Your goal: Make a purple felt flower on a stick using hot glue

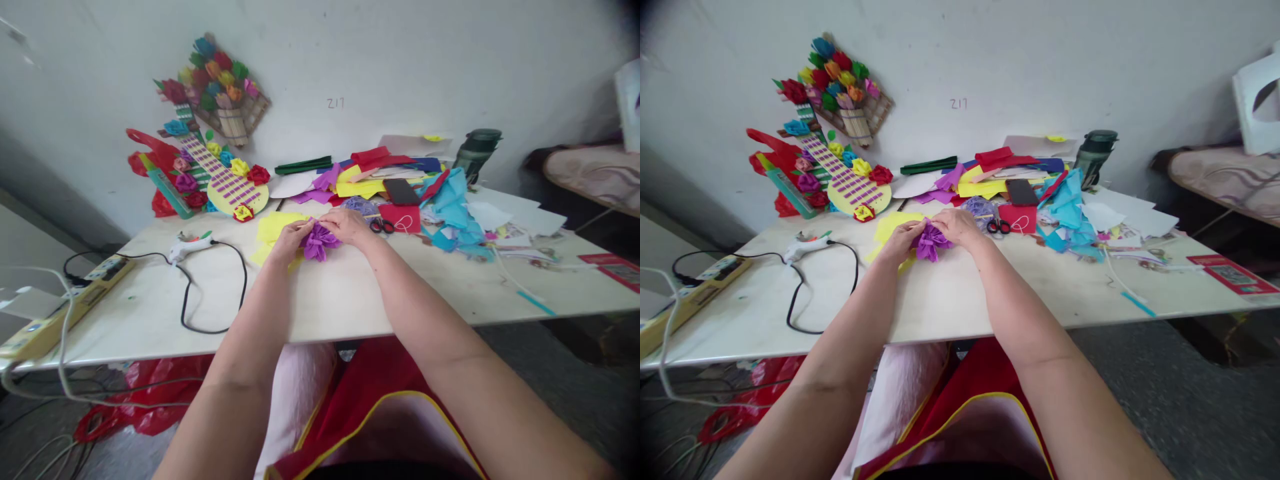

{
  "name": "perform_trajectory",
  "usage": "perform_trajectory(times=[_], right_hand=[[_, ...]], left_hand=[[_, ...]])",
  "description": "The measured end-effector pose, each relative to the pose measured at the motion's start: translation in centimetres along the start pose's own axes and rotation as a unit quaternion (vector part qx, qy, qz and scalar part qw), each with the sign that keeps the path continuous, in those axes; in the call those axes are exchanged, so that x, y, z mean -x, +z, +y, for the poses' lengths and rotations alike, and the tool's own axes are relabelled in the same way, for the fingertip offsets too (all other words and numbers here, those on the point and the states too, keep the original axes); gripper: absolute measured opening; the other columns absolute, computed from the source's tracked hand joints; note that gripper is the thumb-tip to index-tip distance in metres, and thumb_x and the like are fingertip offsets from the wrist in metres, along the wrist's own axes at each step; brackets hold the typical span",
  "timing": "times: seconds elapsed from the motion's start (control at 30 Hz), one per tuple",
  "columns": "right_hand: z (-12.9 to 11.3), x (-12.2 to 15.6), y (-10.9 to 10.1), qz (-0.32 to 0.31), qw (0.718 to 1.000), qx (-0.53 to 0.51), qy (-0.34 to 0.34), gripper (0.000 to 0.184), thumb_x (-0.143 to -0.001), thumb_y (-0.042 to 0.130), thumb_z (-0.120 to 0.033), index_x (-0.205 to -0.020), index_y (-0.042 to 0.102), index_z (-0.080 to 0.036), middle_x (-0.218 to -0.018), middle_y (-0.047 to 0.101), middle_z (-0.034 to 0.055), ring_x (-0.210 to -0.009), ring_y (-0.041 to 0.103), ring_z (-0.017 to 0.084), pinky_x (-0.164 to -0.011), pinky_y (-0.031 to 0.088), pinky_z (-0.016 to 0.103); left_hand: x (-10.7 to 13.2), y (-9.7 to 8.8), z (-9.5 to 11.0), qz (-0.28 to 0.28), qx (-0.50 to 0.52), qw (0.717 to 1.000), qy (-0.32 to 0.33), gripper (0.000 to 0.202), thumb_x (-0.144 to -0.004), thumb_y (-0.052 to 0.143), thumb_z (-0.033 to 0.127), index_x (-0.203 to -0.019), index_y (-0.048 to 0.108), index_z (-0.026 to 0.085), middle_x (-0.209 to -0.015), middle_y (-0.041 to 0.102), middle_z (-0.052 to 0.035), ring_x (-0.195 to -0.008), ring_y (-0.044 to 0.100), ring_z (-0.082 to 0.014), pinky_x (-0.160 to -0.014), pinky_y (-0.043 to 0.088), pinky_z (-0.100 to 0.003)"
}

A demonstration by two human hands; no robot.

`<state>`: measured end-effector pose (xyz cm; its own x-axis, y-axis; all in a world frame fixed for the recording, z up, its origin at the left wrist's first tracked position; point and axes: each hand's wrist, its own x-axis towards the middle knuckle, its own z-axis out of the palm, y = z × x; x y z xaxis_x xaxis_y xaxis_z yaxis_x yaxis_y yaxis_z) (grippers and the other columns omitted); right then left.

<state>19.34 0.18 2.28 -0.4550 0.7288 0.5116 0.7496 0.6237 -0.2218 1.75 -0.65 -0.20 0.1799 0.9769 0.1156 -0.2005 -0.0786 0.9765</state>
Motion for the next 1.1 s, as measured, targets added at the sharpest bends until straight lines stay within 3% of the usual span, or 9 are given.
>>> perform_trajectory(times=[0.3, 0.6, 0.8, 1.1], right_hand=[[-0.3, -0.1, -0.6, -0.066, 0.997, 0.029, 0.013, 0.031, -0.094, 0.047, -0.034, -0.097, 0.074, -0.019, -0.101, 0.067, 0.0081, -0.085, 0.058, 0.018, -0.069, 0.036, 0.028], [0.4, -0.4, 0.4, -0.038, 0.999, 0.002, -0.007, 0.026, -0.092, 0.051, -0.031, -0.090, 0.073, -0.017, -0.095, 0.068, 0.0079, -0.087, 0.056, 0.018, -0.072, 0.036, 0.028], [0.7, -0.6, 0.9, -0.036, 0.999, -0.003, -0.008, 0.026, -0.092, 0.052, -0.030, -0.090, 0.074, -0.017, -0.094, 0.068, 0.0075, -0.086, 0.057, 0.017, -0.072, 0.037, 0.028], [0.2, -0.5, 0.4, -0.051, 0.999, -0.007, 0.008, 0.025, -0.090, 0.052, -0.027, -0.094, 0.075, -0.018, -0.100, 0.069, 0.0086, -0.092, 0.060, 0.019, -0.075, 0.039, 0.029]], left_hand=[[0.0, 0.1, -0.1, -0.021, 0.013, 0.999, -0.025, 0.042, -0.054, 0.086, 0.043, -0.069, 0.064, 0.012, -0.061, 0.063, -0.0005, -0.053, 0.053, -0.0094, -0.053, 0.039, -0.023], [-0.1, 0.1, -0.3, -0.016, 0.054, 0.997, -0.054, 0.039, -0.057, 0.085, 0.041, -0.060, 0.058, 0.013, -0.053, 0.057, -0.0001, -0.047, 0.050, -0.0095, -0.050, 0.038, -0.024], [-0.5, 0.2, -0.3, 0.035, 0.133, 0.985, -0.108, 0.013, -0.063, 0.070, 0.019, -0.063, 0.060, 0.011, -0.057, 0.059, -0.0027, -0.050, 0.053, -0.0118, -0.053, 0.041, -0.026], [-0.6, -0.4, -0.7, 0.016, 0.077, 0.993, -0.093, 0.009, -0.061, 0.063, 0.013, -0.057, 0.055, 0.013, -0.052, 0.054, -0.0016, -0.045, 0.046, -0.0099, -0.047, 0.034, -0.026]])
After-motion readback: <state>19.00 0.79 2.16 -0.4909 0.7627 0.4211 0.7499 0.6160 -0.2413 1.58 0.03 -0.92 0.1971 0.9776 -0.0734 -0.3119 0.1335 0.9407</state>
